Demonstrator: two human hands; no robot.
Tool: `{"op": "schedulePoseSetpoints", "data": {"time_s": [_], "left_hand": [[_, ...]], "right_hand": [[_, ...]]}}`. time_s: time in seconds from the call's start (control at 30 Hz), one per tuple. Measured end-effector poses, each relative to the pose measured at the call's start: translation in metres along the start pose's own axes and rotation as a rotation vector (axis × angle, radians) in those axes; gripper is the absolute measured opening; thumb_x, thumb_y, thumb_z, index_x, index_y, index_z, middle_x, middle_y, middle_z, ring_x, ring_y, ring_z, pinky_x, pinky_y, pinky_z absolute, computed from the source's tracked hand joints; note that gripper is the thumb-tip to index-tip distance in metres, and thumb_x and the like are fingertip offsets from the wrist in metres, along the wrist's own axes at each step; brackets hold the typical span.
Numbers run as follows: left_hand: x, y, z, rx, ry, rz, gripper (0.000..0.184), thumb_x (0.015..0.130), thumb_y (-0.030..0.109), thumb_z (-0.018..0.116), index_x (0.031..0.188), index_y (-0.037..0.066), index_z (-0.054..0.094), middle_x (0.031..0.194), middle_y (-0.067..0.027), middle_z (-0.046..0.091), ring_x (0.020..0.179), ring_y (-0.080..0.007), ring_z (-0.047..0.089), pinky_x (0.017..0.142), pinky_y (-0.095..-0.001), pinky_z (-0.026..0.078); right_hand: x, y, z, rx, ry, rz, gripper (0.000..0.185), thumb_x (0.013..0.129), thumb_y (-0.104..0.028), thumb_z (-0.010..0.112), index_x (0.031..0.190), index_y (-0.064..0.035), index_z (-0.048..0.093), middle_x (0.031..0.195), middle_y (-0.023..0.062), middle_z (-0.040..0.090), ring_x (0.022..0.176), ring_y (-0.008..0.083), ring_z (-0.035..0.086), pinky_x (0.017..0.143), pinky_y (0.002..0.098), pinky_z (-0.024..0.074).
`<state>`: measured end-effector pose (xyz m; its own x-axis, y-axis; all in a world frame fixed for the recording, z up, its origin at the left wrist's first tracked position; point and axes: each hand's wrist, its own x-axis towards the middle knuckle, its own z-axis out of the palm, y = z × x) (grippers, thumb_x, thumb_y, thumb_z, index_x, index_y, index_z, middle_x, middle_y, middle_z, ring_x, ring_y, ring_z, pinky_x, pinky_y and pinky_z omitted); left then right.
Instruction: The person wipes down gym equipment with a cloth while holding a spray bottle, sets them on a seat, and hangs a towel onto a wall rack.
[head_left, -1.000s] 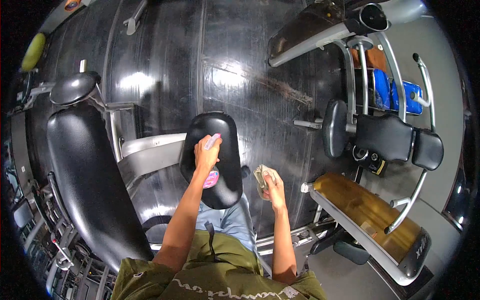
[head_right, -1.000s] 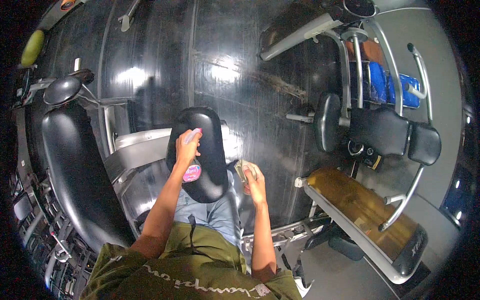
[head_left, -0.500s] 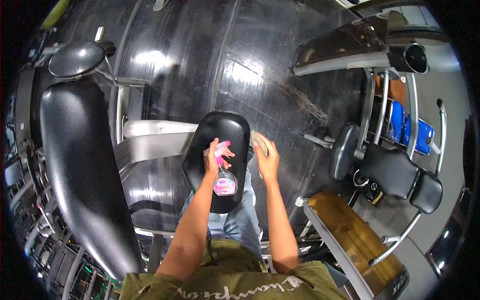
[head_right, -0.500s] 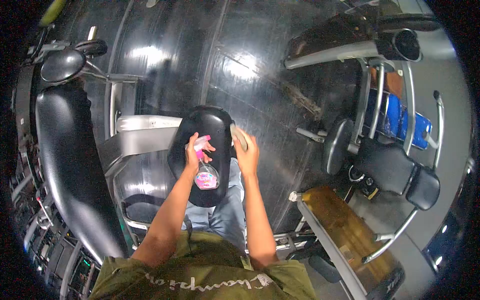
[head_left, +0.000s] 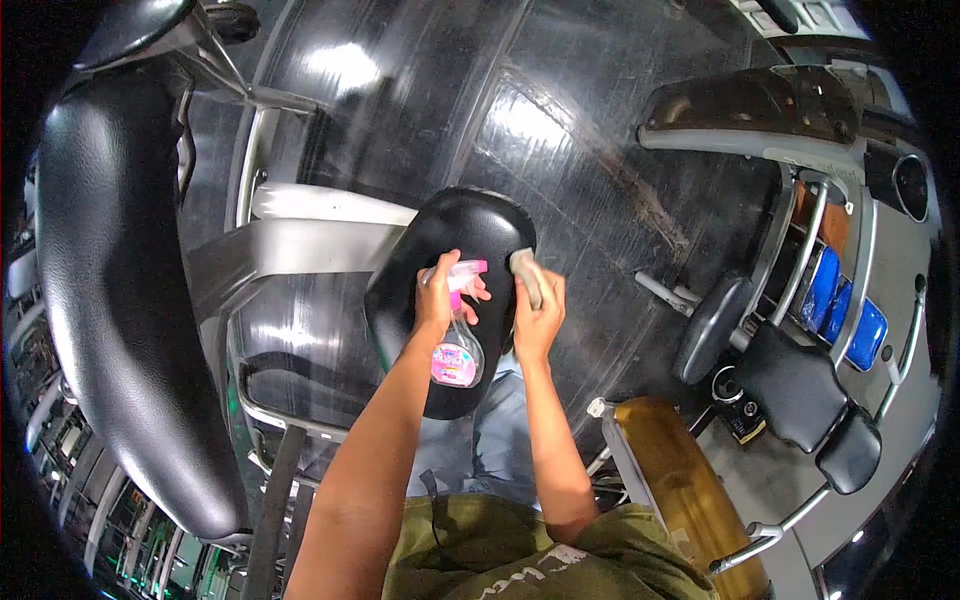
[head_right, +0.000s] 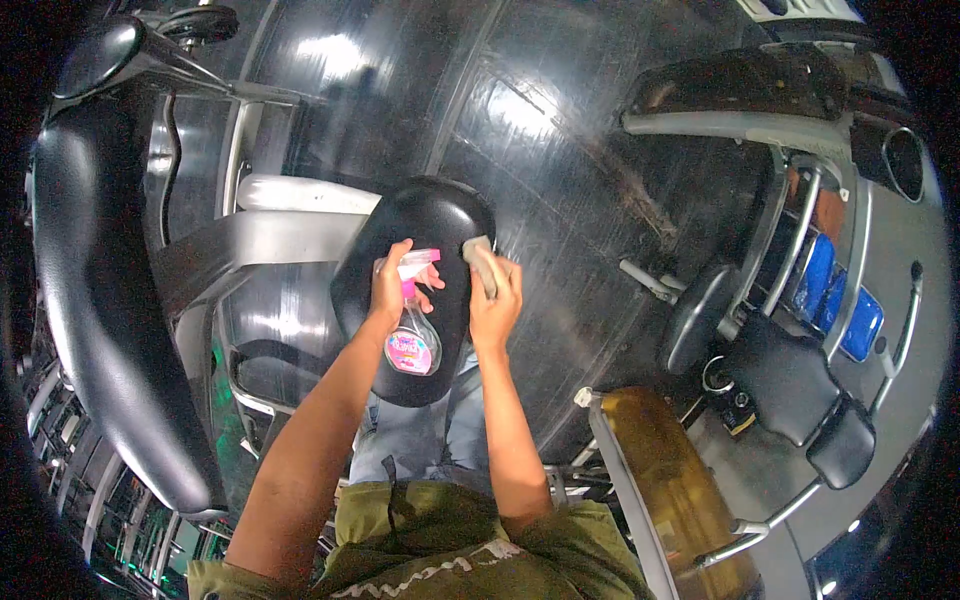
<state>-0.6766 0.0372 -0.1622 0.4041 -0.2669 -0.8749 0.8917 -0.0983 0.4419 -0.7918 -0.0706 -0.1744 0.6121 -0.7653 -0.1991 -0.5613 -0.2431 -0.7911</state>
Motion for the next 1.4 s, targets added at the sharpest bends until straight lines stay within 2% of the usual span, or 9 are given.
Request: {"op": "schedulePoseSetpoints", "data": {"time_s": [0.1,0.2,0.4,0.67,0.83,0.97,1.03,1.2,1.4], "left_hand": [[0.001,-0.001,0.001,-0.011,0.009,0.004,0.059,0.089,0.048,0.053,0.089,-0.01,0.067,0.074,-0.0197,0.067,0.054,-0.0281,0.067,0.033,-0.034,0.049],[0.002,0.001,-0.002,0.023,0.008,0.005,0.061,0.089,0.049,0.052,0.09,-0.01,0.066,0.075,-0.0199,0.067,0.053,-0.0284,0.066,0.034,-0.0349,0.049],[-0.001,0.004,0.002,0.056,0.024,-0.007,0.063,0.088,0.051,0.051,0.091,-0.01,0.065,0.074,-0.0203,0.066,0.048,-0.0277,0.063,0.033,-0.0343,0.048],[-0.002,0.005,0.002,0.095,0.016,-0.016,0.064,0.087,0.052,0.051,0.09,-0.01,0.066,0.074,-0.0206,0.067,0.043,-0.0268,0.061,0.033,-0.0336,0.047],[-0.002,0.004,0.004,0.066,0.042,0.003,0.063,0.088,0.051,0.05,0.091,-0.011,0.065,0.074,-0.0218,0.067,0.042,-0.0275,0.06,0.034,-0.0347,0.049],[0.0,0.005,-0.001,0.102,0.006,-0.043,0.063,0.089,0.05,0.049,0.09,-0.011,0.065,0.073,-0.0215,0.067,0.04,-0.0277,0.059,0.034,-0.0346,0.049],[-0.001,0.005,0.003,0.062,0.033,-0.036,0.061,0.089,0.048,0.049,0.087,-0.01,0.067,0.071,-0.0213,0.067,0.039,-0.0272,0.058,0.034,-0.0341,0.048],[0.0,0.005,0.002,0.065,0.038,-0.026,0.06,0.089,0.046,0.049,0.083,-0.01,0.068,0.069,-0.0213,0.068,0.036,-0.0263,0.057,0.034,-0.0335,0.047],[-0.002,0.007,0.002,0.07,0.049,-0.034,0.06,0.089,0.047,0.049,0.082,-0.01,0.068,0.07,-0.0206,0.068,0.037,-0.0263,0.057,0.034,-0.0338,0.047]], "right_hand": [[0.032,-0.009,0.012,0.099,0.139,0.009,0.025,0.092,-0.015,0.066,0.114,-0.0035,0.068,0.104,0.0127,0.064,0.1,0.0285,0.063,0.089,0.0358,0.0472],[0.07,-0.007,0.015,0.134,0.047,0.154,0.028,0.094,-0.022,0.065,0.114,-0.0036,0.068,0.107,0.0116,0.065,0.104,0.0251,0.063,0.091,0.0351,0.0461],[0.033,0.016,0.014,0.181,0.118,0.061,0.033,0.095,-0.023,0.064,0.118,0.0002,0.065,0.115,0.0153,0.064,0.111,0.0291,0.06,0.097,0.0373,0.0428],[-0.03,0.02,0.006,0.334,0.039,0.453,0.035,0.098,-0.023,0.06,0.124,0.0,0.062,0.113,0.0099,0.064,0.111,0.0216,0.059,0.098,0.0338,0.0416],[0.043,0.018,0.019,0.239,0.116,0.18,0.033,0.097,-0.026,0.061,0.121,-0.0028,0.066,0.112,0.01,0.066,0.111,0.0223,0.061,0.097,0.0347,0.0437],[0.07,-0.003,0.013,0.152,0.014,0.055,0.028,0.092,-0.017,0.064,0.118,-0.0078,0.068,0.11,0.0129,0.065,0.103,0.0269,0.062,0.094,0.036,0.045],[0.058,-0.004,0.007,0.028,0.022,-0.141,0.029,0.087,-0.011,0.066,0.116,-0.0086,0.069,0.109,0.0151,0.064,0.102,0.031,0.061,0.092,0.0371,0.0455],[-0.01,0.001,-0.011,-0.016,-0.137,-0.16,0.04,0.077,-0.002,0.072,0.114,-0.0184,0.072,0.102,0.0129,0.057,0.103,0.0319,0.058,0.09,0.0386,0.0463],[0.021,0.001,-0.01,-0.05,-0.054,-0.171,0.031,0.08,-0.004,0.071,0.11,-0.0121,0.072,0.098,0.0125,0.06,0.095,0.0313,0.06,0.086,0.0391,0.0472]]}}
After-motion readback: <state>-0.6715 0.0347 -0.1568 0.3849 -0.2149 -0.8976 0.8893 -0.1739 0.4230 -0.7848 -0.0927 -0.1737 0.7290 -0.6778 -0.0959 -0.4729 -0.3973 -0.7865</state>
